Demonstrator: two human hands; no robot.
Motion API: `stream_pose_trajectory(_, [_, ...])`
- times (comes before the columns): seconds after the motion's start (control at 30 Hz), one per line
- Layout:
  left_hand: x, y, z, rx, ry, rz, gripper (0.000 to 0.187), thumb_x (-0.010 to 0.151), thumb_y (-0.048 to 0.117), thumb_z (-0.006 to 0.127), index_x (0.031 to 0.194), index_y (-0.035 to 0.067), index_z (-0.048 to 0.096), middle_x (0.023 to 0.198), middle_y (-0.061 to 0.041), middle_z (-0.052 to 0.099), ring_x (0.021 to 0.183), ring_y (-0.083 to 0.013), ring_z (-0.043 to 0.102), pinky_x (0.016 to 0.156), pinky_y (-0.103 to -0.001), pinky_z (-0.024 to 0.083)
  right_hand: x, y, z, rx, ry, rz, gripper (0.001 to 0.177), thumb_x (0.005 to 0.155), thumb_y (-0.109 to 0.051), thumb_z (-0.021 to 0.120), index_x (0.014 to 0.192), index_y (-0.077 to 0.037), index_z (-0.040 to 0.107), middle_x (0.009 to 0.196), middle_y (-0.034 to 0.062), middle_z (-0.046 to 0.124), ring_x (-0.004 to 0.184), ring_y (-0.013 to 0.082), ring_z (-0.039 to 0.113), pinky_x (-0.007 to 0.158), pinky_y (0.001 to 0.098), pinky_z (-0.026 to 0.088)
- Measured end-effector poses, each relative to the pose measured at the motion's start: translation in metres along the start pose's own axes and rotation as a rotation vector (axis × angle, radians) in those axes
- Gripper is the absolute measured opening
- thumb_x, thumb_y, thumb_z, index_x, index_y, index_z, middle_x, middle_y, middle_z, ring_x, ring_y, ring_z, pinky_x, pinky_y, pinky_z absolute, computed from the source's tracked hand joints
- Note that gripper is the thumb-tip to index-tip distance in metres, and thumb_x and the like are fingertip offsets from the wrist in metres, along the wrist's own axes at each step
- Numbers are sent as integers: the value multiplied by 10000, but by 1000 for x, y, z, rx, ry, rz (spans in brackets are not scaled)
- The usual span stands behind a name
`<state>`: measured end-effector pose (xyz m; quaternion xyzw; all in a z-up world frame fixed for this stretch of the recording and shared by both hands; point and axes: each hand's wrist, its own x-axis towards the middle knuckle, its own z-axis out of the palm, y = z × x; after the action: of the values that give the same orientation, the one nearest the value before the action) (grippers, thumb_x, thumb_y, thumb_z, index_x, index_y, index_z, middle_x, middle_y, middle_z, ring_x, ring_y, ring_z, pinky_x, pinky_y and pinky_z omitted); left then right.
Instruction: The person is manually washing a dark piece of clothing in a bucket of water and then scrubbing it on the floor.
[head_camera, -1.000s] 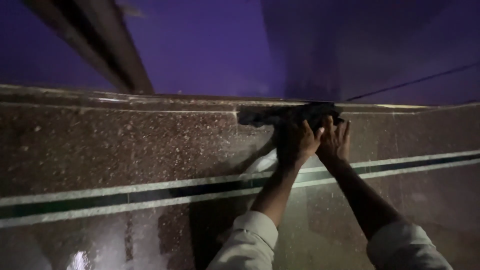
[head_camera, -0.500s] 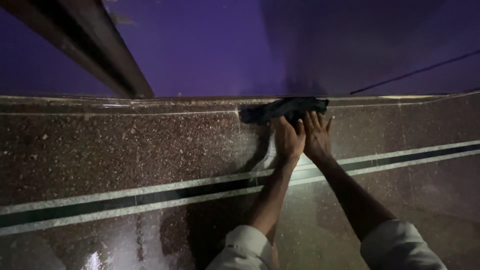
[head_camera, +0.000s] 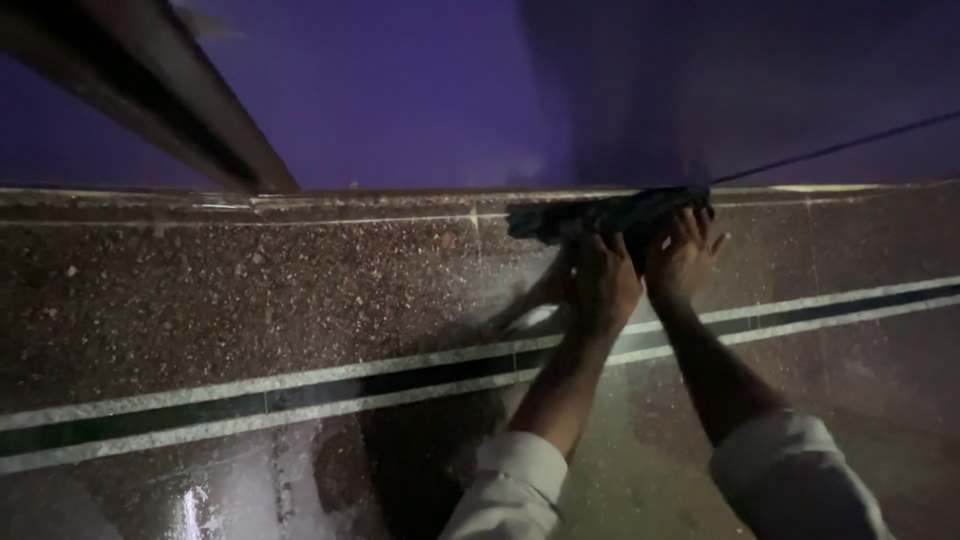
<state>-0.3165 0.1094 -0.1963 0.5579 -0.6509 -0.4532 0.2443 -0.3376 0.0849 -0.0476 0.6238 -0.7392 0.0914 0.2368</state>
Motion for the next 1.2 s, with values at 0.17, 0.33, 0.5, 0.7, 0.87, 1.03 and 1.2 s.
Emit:
stream_pose_trajectory(0.17, [-39, -11, -127, 350, 14, 130, 623, 993, 240, 524, 1585, 78, 414, 1583, -284, 384, 1380, -453, 444, 1085, -520, 450, -76, 91, 202, 285, 113, 296, 521, 1135, -396, 447, 1540, -81, 538, 1640, 109, 517, 1466, 325, 523, 1268, 546, 302])
stream_pose_trajectory(0.33, [-30, -14, -224, -638, -62, 402, 580, 919, 189, 477, 1475, 39, 407, 1479, -181, 426, 1371, -351, 403, 1190, -455, 332, -39, -37, 150, 23, 185, 488, 554, 1037, -399, 598, 1447, -32, 545, 1642, 268, 357, 1372, 374, 509, 1084, 401, 413])
stream_pose_trajectory(0.5, [-12, -116, -192, -2496, 35, 744, 646, 731, 15, 437, 1374, 12, 369, 1416, -101, 409, 1348, -239, 351, 1217, -338, 223, -25, -178, 52, 63, -92, 291, 490, 875, -416, 742, 1054, 35, 668, 1294, 227, 509, 1217, 422, 479, 1021, 578, 407])
stream_pose_trajectory(0.7, [-38, -195, -323, -2425, 274, 663, 391, 1157, 233, 427, 1469, 9, 498, 1508, -115, 505, 1412, -264, 445, 1217, -460, 309, -20, -341, -56, 301, -390, 110, 469, 908, -451, 694, 964, 11, 754, 1328, 230, 549, 1242, 454, 450, 939, 600, 417])
stream_pose_trajectory(0.87, [-91, -196, -532, 39, 567, 38, 840, 956, 552, 614, 1539, 0, 368, 1548, -212, 423, 1468, -364, 377, 1268, -506, 239, -27, -433, -81, 562, -368, -304, 545, 1037, -482, 559, 1364, -57, 656, 1443, 165, 525, 1293, 416, 466, 1015, 590, 438])
stream_pose_trajectory(1.03, [-110, -232, -655, 821, 267, -569, 1183, 822, 730, 669, 1637, 38, 163, 1657, -247, 236, 1535, -415, 197, 1271, -540, 112, 8, -504, -87, 632, -581, -840, 714, 1079, -515, 403, 1606, -68, 223, 1634, 179, 314, 1340, 456, 389, 990, 620, 398])
stream_pose_trajectory(1.2, [-112, -232, -687, 579, 183, -749, 1145, 844, 752, 592, 1642, 107, 82, 1698, -210, 106, 1562, -440, 38, 1255, -588, 17, 31, -538, -127, 310, -892, -863, 789, 1060, -549, 307, 1650, -88, 59, 1655, 118, 285, 1360, 377, 409, 1088, 561, 351])
